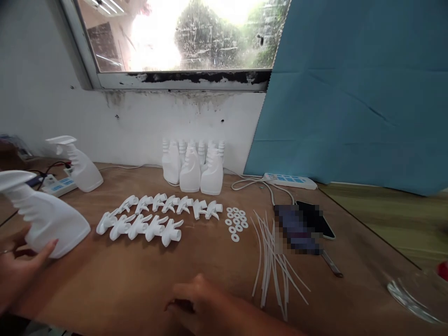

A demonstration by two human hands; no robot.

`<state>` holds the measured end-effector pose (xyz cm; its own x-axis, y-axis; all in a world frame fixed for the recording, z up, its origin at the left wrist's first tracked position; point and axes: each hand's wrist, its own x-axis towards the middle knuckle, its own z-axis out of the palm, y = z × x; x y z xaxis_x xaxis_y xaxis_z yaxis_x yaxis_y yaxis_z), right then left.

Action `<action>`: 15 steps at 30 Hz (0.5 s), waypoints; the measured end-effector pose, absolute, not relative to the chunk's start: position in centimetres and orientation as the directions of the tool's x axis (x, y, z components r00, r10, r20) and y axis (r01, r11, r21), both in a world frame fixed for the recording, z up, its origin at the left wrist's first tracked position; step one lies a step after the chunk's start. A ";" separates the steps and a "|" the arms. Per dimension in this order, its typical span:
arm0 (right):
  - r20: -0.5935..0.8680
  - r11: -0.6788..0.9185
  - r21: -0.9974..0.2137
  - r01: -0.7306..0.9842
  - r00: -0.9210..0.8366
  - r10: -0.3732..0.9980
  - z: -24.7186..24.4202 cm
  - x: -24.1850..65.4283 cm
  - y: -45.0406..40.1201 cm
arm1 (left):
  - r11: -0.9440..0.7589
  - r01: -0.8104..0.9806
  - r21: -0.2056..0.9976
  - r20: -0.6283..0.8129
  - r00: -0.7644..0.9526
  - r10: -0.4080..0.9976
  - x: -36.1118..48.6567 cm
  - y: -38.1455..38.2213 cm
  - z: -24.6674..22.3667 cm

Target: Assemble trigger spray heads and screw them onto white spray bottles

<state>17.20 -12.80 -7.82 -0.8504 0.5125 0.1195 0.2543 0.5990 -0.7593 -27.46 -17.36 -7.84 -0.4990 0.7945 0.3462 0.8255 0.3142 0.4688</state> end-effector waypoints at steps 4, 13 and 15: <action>0.138 0.723 -0.648 0.241 -0.896 0.423 -9.8 16.2 -12.2 | 0.393 0.769 0.505 0.500 -0.631 0.593 -25.9 -11.8 -6.7; 0.195 0.785 -0.574 0.231 -0.893 0.405 -11.5 16.2 -11.7 | 0.225 0.826 0.517 0.431 -0.478 0.765 -24.9 -3.4 -2.6; 0.207 0.792 -0.572 0.211 -0.898 0.388 -11.4 16.3 -11.5 | 0.222 0.827 0.517 0.450 -0.483 0.752 -24.9 -2.4 -2.7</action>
